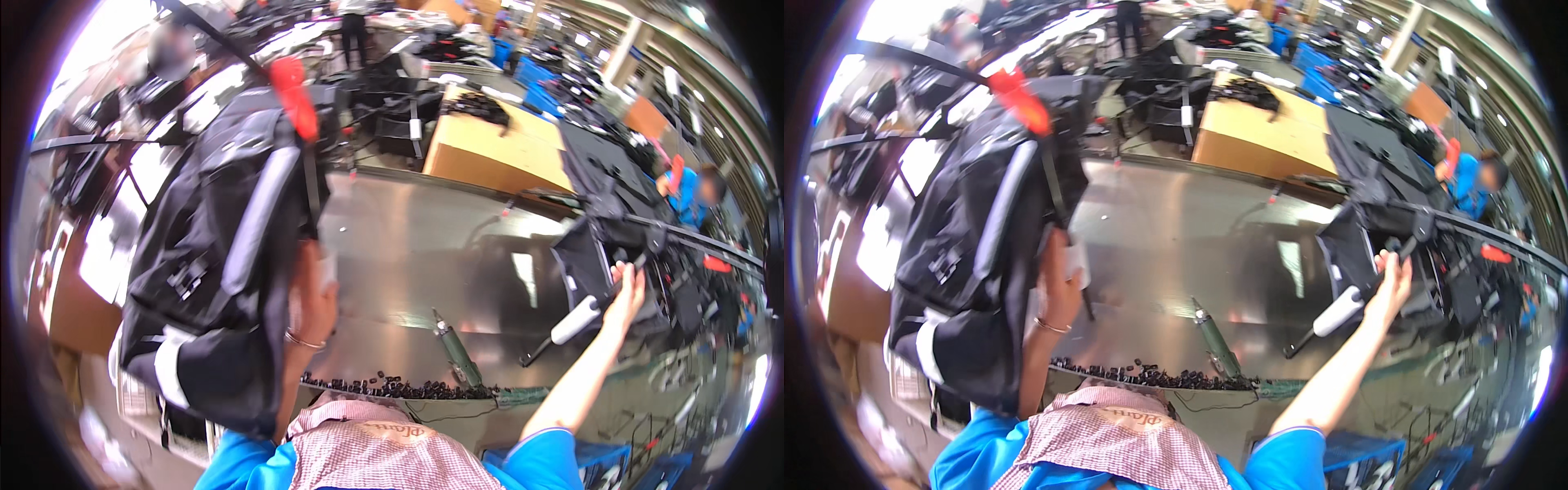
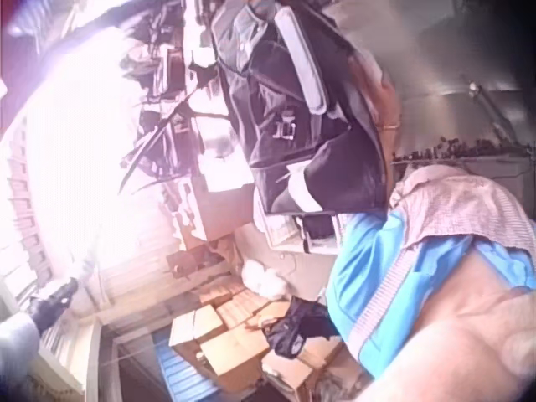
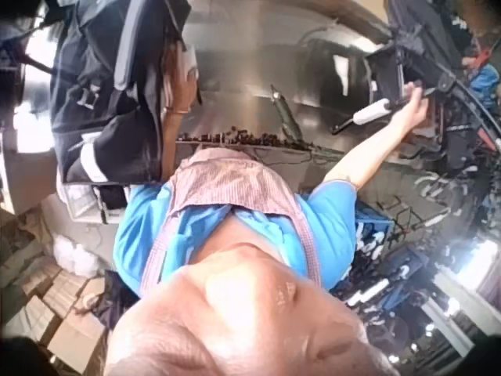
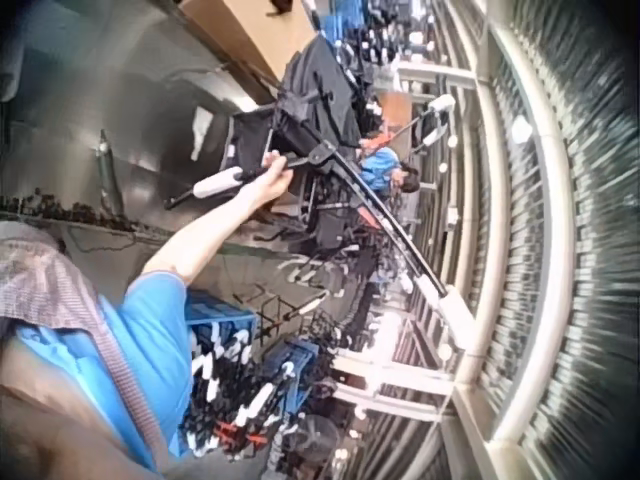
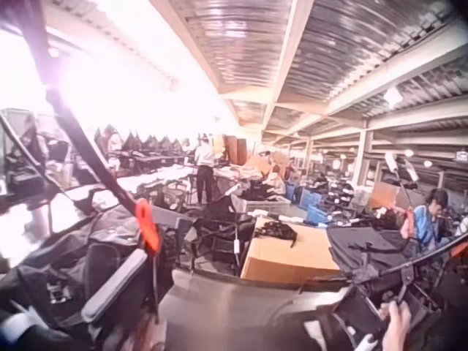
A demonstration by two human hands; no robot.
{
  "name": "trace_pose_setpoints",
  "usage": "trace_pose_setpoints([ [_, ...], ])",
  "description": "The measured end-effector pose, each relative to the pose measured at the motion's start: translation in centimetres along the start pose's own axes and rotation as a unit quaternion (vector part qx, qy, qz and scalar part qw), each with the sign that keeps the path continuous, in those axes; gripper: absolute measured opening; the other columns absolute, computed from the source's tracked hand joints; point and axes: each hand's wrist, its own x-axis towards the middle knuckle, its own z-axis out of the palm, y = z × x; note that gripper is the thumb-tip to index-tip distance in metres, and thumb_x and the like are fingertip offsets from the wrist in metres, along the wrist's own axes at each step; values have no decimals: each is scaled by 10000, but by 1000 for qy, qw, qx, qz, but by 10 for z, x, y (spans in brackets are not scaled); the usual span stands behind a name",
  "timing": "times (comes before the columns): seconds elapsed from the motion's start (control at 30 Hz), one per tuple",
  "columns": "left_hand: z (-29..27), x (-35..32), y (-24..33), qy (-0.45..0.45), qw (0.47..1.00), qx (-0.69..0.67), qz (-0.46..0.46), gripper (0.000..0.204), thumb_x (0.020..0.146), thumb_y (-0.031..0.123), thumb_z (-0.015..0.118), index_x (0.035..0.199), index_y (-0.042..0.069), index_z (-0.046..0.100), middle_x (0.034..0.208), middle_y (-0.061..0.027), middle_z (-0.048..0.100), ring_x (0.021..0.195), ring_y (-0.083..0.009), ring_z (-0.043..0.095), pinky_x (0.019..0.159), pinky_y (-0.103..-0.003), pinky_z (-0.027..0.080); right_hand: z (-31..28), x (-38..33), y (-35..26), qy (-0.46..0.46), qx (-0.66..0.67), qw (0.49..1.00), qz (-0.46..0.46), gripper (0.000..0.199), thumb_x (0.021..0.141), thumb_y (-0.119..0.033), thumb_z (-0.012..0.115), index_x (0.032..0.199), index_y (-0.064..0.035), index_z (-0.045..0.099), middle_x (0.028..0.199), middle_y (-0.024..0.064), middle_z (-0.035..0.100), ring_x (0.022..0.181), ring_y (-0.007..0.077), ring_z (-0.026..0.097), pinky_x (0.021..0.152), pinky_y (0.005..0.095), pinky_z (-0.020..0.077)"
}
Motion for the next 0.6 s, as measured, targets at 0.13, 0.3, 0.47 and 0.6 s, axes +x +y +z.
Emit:
trace_pose_setpoints([
  [0.13,-67,-65,-2,-221,963,144,50,604,744,9,655,1316,6,462,1401,-224,404,1311,-381,372,1065,-426,313,13,-2,11,-106,22,993,56,348,967,-290,543,701,-101,422,515,-49,337,414,46,303,372,241,277],
  [0.3,-166,-122,-42,-246,929,261,-89,583,766,38,664,1315,10,471,1383,-200,437,1288,-344,410,1032,-404,351,32,-63,-25,-195,102,973,73,313,985,-271,516,754,-89,410,525,-53,310,416,33,300,366,223,269],
  [0.47,-217,-100,-31,-63,963,220,-144,564,788,68,674,1315,14,480,1365,-176,470,1265,-306,448,998,-383,390,51,-108,-45,-234,132,960,74,299,994,-252,496,762,-79,419,554,-44,333,434,36,321,369,215,273],
  [0.6,-226,6,11,131,988,76,-1,549,806,91,681,1314,18,487,1351,-157,496,1247,-276,479,971,-365,421,59,-135,-60,-277,169,944,64,285,995,-253,491,778,-80,424,542,-45,331,425,32,321,371,206,279],
])
